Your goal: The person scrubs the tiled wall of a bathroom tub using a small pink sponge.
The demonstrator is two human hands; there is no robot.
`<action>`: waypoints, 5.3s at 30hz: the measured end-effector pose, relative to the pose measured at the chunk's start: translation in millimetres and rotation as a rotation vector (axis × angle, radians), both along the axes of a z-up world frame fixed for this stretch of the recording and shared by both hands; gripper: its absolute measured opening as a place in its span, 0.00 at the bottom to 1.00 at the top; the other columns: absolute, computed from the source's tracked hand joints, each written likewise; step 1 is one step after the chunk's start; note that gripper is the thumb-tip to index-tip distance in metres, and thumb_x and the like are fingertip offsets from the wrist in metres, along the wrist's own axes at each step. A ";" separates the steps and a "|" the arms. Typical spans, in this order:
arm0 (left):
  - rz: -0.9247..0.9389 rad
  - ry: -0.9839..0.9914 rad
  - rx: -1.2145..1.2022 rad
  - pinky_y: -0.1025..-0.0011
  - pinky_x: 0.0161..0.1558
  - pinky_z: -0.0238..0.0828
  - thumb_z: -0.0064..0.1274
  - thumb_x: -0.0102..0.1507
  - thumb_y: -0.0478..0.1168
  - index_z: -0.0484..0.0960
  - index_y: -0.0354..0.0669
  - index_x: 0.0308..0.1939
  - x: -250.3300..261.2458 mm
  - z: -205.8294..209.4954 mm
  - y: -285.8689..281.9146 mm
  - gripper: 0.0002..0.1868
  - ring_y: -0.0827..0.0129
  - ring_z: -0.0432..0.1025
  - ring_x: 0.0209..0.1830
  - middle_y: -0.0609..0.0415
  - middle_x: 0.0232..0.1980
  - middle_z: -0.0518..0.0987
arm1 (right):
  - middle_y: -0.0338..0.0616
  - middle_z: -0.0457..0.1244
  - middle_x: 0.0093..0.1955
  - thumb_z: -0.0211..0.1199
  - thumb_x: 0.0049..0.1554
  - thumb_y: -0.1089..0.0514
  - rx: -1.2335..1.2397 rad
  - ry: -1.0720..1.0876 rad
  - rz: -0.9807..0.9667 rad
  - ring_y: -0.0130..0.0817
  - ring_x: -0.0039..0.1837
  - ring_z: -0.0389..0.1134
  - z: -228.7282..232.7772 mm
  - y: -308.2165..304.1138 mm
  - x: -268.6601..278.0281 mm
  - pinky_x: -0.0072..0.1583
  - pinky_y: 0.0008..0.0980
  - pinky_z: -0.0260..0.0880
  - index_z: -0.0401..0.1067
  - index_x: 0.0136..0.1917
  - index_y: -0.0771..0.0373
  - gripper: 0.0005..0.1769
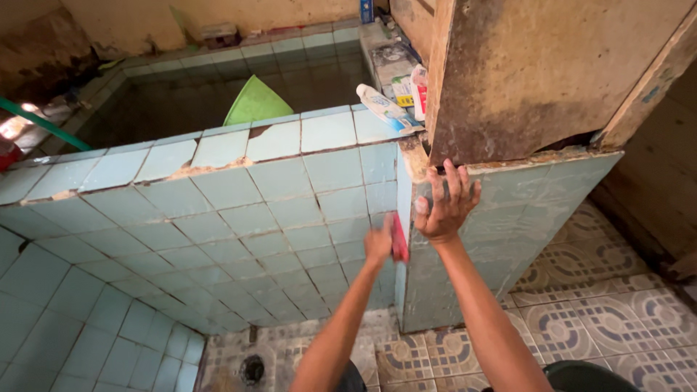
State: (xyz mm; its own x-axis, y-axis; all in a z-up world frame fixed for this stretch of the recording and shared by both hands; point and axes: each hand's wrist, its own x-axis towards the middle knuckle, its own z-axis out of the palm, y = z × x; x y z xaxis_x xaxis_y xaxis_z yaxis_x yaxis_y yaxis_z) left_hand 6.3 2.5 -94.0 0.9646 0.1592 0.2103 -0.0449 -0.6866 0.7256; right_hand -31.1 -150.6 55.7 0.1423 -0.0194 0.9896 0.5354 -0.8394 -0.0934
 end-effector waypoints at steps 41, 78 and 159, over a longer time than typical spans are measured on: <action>0.182 0.027 -0.283 0.47 0.41 0.67 0.39 0.67 0.71 0.86 0.33 0.29 1.6 -11.3 -2.5 0.42 0.42 0.75 0.31 0.33 0.27 0.79 | 0.50 0.58 0.77 0.43 0.68 0.42 0.009 -0.004 0.017 0.52 0.80 0.53 -0.7 -0.4 1.4 0.80 0.56 0.32 0.69 0.72 0.55 0.28; 0.092 -0.304 -0.476 0.59 0.27 0.64 0.43 0.67 0.66 0.80 0.32 0.23 -35.2 202.7 -6.1 0.38 0.64 0.67 0.21 0.46 0.19 0.75 | 0.50 0.57 0.77 0.42 0.68 0.42 -0.008 0.013 -0.009 0.52 0.81 0.51 -3.1 -1.1 1.1 0.81 0.54 0.31 0.69 0.72 0.57 0.29; -0.438 -0.706 0.220 0.62 0.49 0.75 0.68 0.56 0.35 0.80 0.45 0.50 -135.2 118.8 13.4 0.19 0.55 0.73 0.51 0.52 0.52 0.75 | 0.43 0.65 0.57 0.73 0.51 0.63 -0.411 0.286 0.237 0.42 0.60 0.66 -34.0 -57.8 -85.9 0.62 0.42 0.69 0.74 0.64 0.59 0.26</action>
